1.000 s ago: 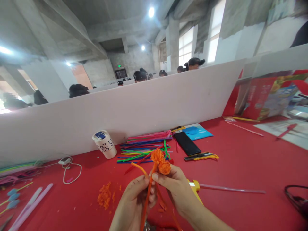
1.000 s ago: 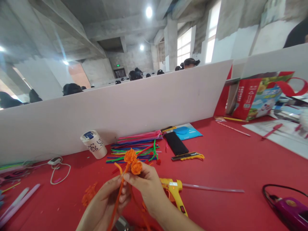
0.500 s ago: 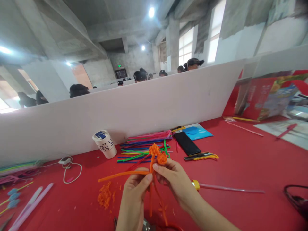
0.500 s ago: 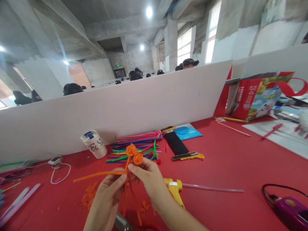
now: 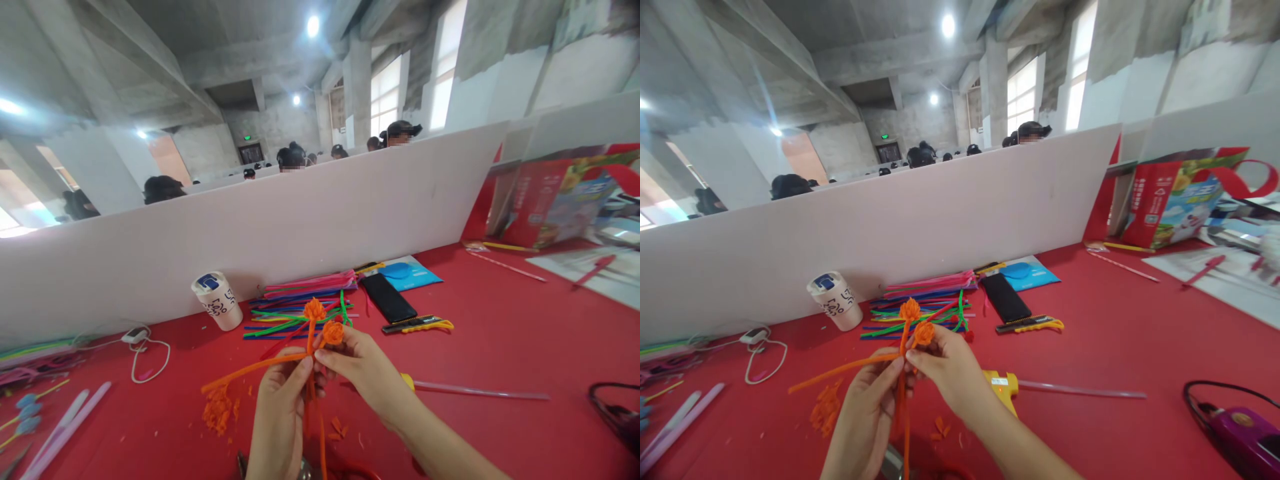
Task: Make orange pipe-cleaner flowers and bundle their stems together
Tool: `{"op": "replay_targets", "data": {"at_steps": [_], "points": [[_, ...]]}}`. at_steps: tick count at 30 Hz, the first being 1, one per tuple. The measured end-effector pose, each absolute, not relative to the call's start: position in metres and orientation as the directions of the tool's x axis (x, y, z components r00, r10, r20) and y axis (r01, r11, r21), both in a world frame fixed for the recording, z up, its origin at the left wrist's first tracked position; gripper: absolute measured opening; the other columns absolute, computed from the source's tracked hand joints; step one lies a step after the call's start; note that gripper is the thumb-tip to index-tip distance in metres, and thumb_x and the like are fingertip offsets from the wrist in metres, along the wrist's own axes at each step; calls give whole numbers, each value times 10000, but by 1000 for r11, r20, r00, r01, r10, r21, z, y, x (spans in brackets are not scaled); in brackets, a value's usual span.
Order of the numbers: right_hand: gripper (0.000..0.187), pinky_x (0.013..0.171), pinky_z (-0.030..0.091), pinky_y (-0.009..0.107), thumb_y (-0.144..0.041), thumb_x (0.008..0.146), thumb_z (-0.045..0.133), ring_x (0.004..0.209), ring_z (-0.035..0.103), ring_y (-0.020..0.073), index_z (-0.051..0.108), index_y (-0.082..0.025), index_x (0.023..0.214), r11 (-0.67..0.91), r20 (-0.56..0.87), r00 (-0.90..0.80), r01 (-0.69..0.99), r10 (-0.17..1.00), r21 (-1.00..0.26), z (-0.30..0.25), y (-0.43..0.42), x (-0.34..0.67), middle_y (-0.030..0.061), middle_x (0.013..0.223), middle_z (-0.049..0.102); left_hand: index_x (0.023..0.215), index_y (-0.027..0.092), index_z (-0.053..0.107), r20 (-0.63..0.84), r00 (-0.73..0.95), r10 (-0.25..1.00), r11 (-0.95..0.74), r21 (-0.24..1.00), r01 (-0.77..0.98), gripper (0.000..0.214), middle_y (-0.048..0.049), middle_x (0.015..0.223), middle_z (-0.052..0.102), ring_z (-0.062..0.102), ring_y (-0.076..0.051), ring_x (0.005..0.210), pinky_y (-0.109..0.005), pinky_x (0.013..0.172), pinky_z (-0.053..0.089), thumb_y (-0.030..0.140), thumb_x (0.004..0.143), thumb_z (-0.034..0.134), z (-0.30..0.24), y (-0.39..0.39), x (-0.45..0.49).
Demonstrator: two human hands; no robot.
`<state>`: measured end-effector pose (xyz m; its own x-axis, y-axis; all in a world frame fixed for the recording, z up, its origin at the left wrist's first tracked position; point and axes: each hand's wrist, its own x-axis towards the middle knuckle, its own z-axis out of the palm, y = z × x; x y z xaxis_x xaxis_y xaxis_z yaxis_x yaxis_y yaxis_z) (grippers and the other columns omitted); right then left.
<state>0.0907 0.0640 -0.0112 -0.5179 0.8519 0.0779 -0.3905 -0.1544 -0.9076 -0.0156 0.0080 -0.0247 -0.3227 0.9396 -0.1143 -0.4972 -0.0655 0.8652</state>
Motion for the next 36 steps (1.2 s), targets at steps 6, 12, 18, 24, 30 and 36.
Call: {"op": "replay_targets", "data": {"at_steps": [6,12,18,24,30,36], "points": [[168,545,438,239,-279,591,740,527,520,114,614,-176,633,-70,112,-415,-399,903,-914,-12,62,90,-37,578,580,703,129,658,-52,-431,901,-131,914,-385,212,14,524,595,497,-73,460,-172,447,388,282,607,769,-25,11,-12],[210,458,439,238,-352,662,714,416,532,117,586,-188,690,-105,148,-454,-487,879,-867,-24,60,79,-52,484,571,701,126,661,-119,-437,892,-110,879,-463,263,19,505,568,470,-66,456,-163,433,356,318,571,786,-25,9,-8],[250,408,431,223,-336,637,748,392,514,98,553,-191,691,-100,153,-410,-533,899,-840,-28,58,78,-71,519,547,710,127,665,-114,-441,890,-108,888,-447,272,16,510,559,469,-73,470,-166,439,361,337,582,780,-24,7,-7],[241,464,445,228,-335,653,737,442,520,95,560,-172,643,-71,178,-423,-510,888,-857,-23,59,84,-50,543,556,724,129,661,-64,-457,887,-126,919,-374,238,10,530,586,501,-90,483,-184,454,383,325,627,757,-26,7,-8],[250,429,402,208,-310,655,718,411,493,83,506,-181,621,-115,114,-392,-516,913,-849,-26,54,79,-62,509,541,750,128,661,-68,-462,884,-149,896,-418,226,-4,561,616,534,-112,520,-200,470,391,302,635,750,-28,8,-4],[173,438,403,227,-281,684,656,432,492,94,515,-190,643,43,173,-326,-369,929,-928,-24,56,80,-60,570,504,743,132,642,-11,-525,851,-121,969,-216,255,10,524,594,483,-97,463,-205,472,381,380,705,683,-30,6,-3]]}}
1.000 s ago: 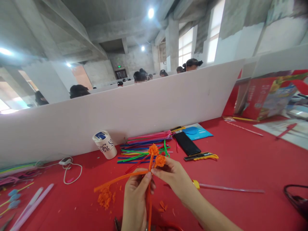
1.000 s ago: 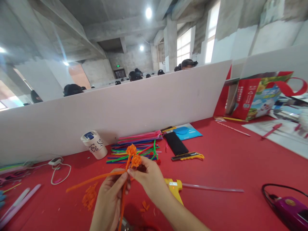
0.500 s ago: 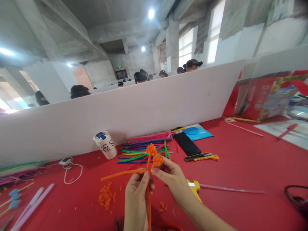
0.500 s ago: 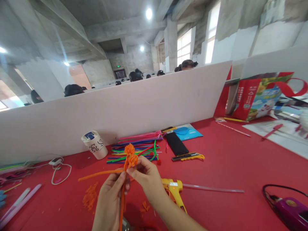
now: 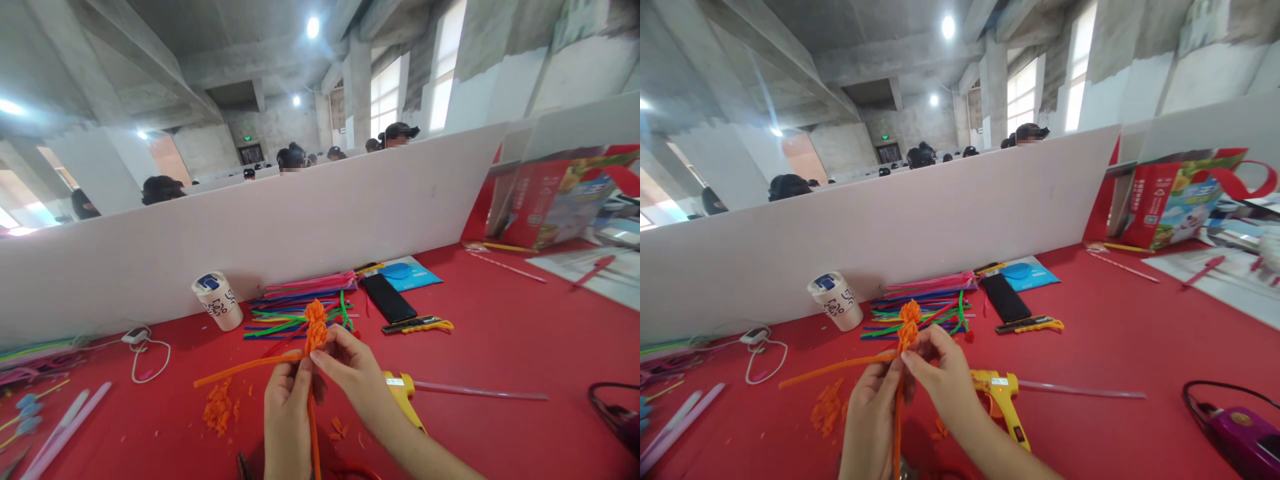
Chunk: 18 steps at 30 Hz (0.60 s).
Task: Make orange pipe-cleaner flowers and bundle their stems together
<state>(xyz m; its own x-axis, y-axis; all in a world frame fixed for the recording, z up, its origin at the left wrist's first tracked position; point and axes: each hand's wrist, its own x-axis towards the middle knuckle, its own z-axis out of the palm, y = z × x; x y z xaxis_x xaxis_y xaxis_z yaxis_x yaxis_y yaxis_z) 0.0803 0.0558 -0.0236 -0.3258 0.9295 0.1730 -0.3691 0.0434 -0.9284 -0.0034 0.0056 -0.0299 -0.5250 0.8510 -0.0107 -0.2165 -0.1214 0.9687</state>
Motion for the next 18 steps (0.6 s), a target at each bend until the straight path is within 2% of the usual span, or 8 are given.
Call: {"op": "replay_targets", "data": {"at_steps": [3,5,8,12,18], "points": [[153,486,414,223,-244,668,671,493,487,95,544,-178,617,129,211,-276,-286,938,-949,-21,58,84,-45,585,510,736,137,639,63,-550,832,-122,990,-70,262,-5,562,616,524,-120,492,-221,493,410,396,710,672,-31,4,-4],[175,449,414,223,-282,674,680,458,477,95,544,-180,633,44,164,-337,-338,927,-940,-20,58,84,-49,555,508,724,142,634,78,-553,829,-123,991,-45,254,-5,562,615,537,-127,501,-224,496,417,394,717,665,-33,4,-4],[221,383,416,227,-353,696,680,386,472,95,544,-181,670,-113,107,-439,-446,892,-888,-20,56,83,-52,524,522,688,149,609,13,-522,853,-118,979,-169,242,10,515,589,526,-119,480,-214,478,406,383,733,653,-34,5,-3],[207,364,422,216,-338,703,691,357,472,91,560,-180,679,-155,125,-460,-522,879,-839,-25,54,78,-57,486,524,655,142,592,-74,-527,846,-119,938,-324,256,22,500,572,492,-88,451,-183,445,380,369,681,706,-32,5,1],[257,291,265,133,-349,643,752,315,297,27,556,-182,650,-278,-31,-360,-660,932,-699,-36,41,68,-92,413,425,589,150,561,-164,-556,815,-163,856,-491,315,37,488,562,481,-73,440,-167,435,396,384,598,771,-35,3,16]]}}
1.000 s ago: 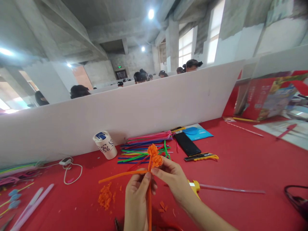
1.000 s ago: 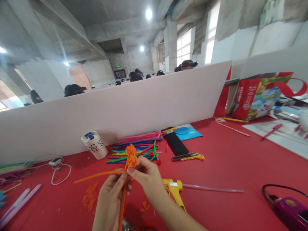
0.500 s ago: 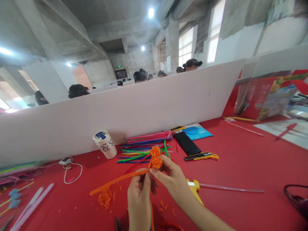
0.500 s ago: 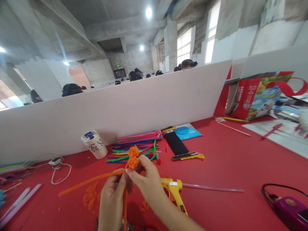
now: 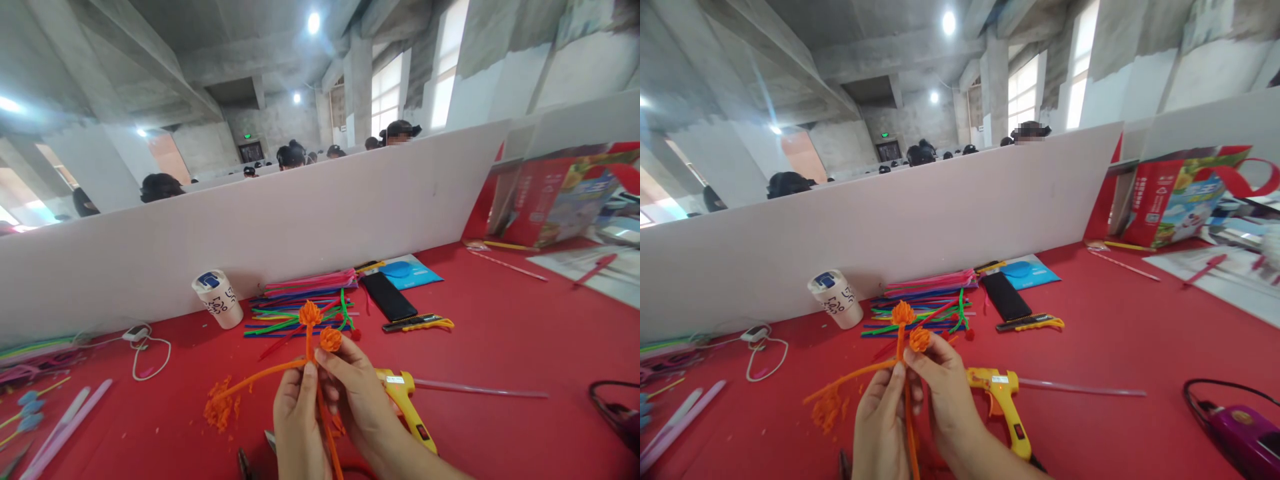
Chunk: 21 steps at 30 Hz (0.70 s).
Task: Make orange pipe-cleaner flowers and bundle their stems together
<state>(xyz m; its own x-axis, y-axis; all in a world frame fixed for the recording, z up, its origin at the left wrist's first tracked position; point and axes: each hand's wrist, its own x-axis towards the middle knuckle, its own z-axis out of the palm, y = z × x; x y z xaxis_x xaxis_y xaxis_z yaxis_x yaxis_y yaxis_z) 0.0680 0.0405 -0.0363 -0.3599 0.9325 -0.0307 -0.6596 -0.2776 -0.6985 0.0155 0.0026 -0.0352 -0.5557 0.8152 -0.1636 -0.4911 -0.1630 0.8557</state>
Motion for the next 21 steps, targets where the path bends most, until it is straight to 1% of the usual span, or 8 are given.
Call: {"op": "replay_targets", "data": {"at_steps": [2,4,9,12,14,17,21], "points": [[281,298,246,122,-366,643,754,323,272,23,542,-182,643,-300,-65,-352,-669,934,-680,-38,38,65,-99,398,399,600,154,562,-198,-554,809,-169,824,-540,310,39,498,568,485,-73,444,-167,437,401,377,592,778,-37,2,18],[282,304,241,120,-370,641,753,339,269,25,546,-179,655,-296,-71,-346,-660,936,-690,-38,39,64,-97,412,400,610,154,569,-209,-554,806,-170,815,-554,308,36,505,573,488,-78,446,-173,433,401,376,587,781,-39,3,18],[233,324,282,144,-334,627,750,363,317,36,605,-166,697,-219,36,-380,-606,924,-765,-38,46,68,-76,482,461,607,146,580,-162,-585,794,-200,840,-504,289,35,512,572,483,-79,468,-174,457,415,354,590,781,-41,5,13],[222,355,312,156,-318,615,756,381,358,37,616,-148,639,-203,35,-377,-572,926,-795,-38,48,70,-59,505,486,667,143,616,-129,-601,789,-212,861,-463,263,26,562,606,504,-83,511,-173,499,436,328,589,785,-41,6,11],[223,360,316,162,-308,599,765,377,370,37,615,-143,602,-213,17,-369,-572,929,-792,-36,47,70,-59,494,479,683,139,630,-107,-591,799,-209,873,-441,266,19,566,618,505,-86,509,-178,500,437,335,588,783,-39,6,11],[208,341,304,166,-290,582,773,352,378,38,621,-150,608,-263,-17,-387,-592,922,-762,-33,47,71,-58,483,491,654,130,636,-99,-558,824,-174,893,-416,279,13,511,602,500,-92,462,-192,464,420,363,587,773,-34,3,12],[201,308,298,162,-288,584,771,319,380,37,628,-149,600,-308,-42,-420,-590,907,-746,-32,48,73,-59,454,484,670,134,653,-170,-550,818,-131,876,-465,284,7,508,615,528,-103,428,-198,425,408,354,549,785,-29,1,9]]}}
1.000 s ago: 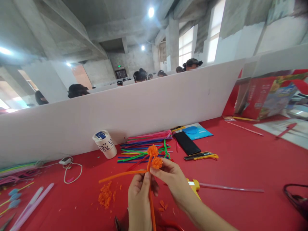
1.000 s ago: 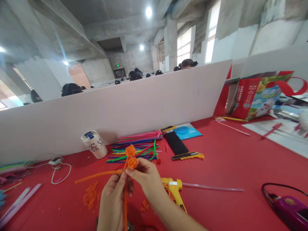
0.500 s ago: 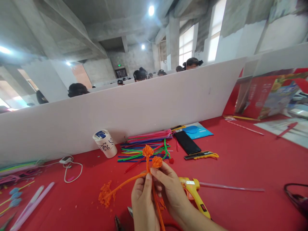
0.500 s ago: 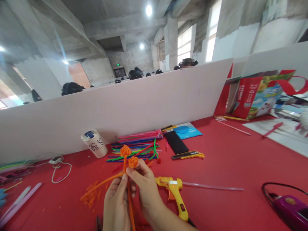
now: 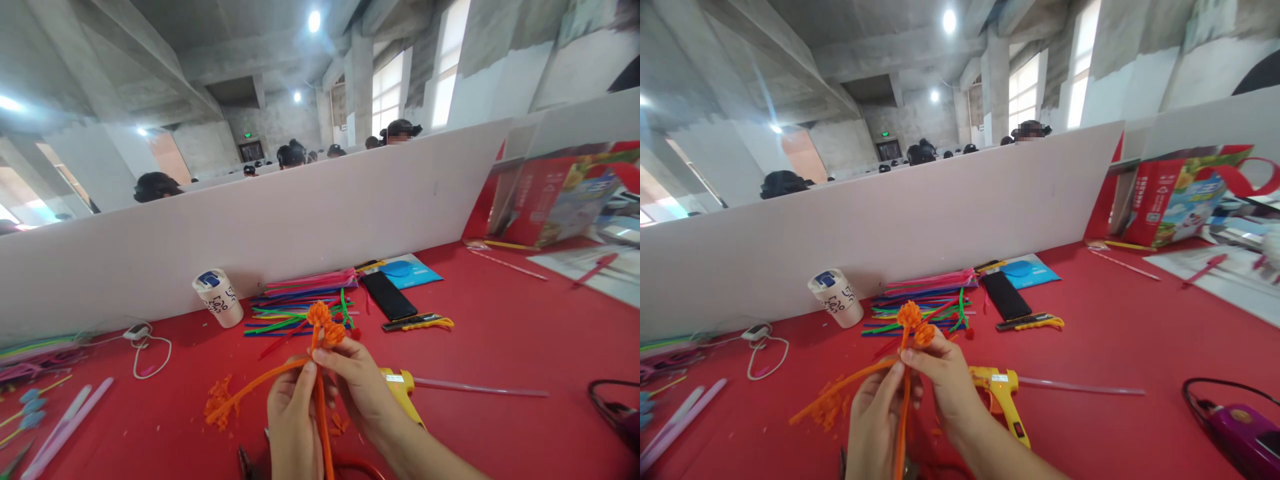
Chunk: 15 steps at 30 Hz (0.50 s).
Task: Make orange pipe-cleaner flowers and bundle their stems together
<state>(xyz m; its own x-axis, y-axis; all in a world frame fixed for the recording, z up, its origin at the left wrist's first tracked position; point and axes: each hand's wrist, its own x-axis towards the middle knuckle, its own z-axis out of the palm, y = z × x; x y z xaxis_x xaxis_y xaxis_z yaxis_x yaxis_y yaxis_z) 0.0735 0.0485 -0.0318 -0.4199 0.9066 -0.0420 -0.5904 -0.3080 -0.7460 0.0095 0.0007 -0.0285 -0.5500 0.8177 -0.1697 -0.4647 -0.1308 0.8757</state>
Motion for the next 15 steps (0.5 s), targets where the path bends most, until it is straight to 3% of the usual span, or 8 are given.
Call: {"op": "replay_targets", "data": {"at_steps": [6,9,12,15], "points": [[180,272,364,182,-283,603,765,292,409,55,640,-160,642,-312,-4,-447,-620,895,-720,-35,49,75,-65,473,488,669,121,643,-254,-347,903,6,814,-580,297,16,494,572,488,-75,397,-173,369,356,367,562,769,-25,4,-1],[181,274,392,206,-293,600,765,328,430,75,654,-163,657,-336,-38,-450,-607,892,-720,-36,50,73,-43,514,522,686,129,603,-319,-327,890,60,791,-609,324,26,520,566,482,-60,407,-148,362,326,356,541,784,-26,7,-5],[156,387,450,223,-274,583,779,438,473,85,684,-164,639,-261,-41,-351,-608,936,-750,-40,51,71,-7,622,575,675,170,540,-183,-443,877,-49,885,-463,295,45,538,554,496,-73,428,-160,399,363,354,602,758,-29,10,-8],[131,670,494,273,-244,562,795,682,542,139,719,-186,653,-144,-5,-227,-601,974,-786,-44,51,69,19,763,610,641,176,559,71,-624,778,-200,970,-140,232,32,580,581,540,-95,517,-178,504,434,311,623,747,-29,11,-9]]}}
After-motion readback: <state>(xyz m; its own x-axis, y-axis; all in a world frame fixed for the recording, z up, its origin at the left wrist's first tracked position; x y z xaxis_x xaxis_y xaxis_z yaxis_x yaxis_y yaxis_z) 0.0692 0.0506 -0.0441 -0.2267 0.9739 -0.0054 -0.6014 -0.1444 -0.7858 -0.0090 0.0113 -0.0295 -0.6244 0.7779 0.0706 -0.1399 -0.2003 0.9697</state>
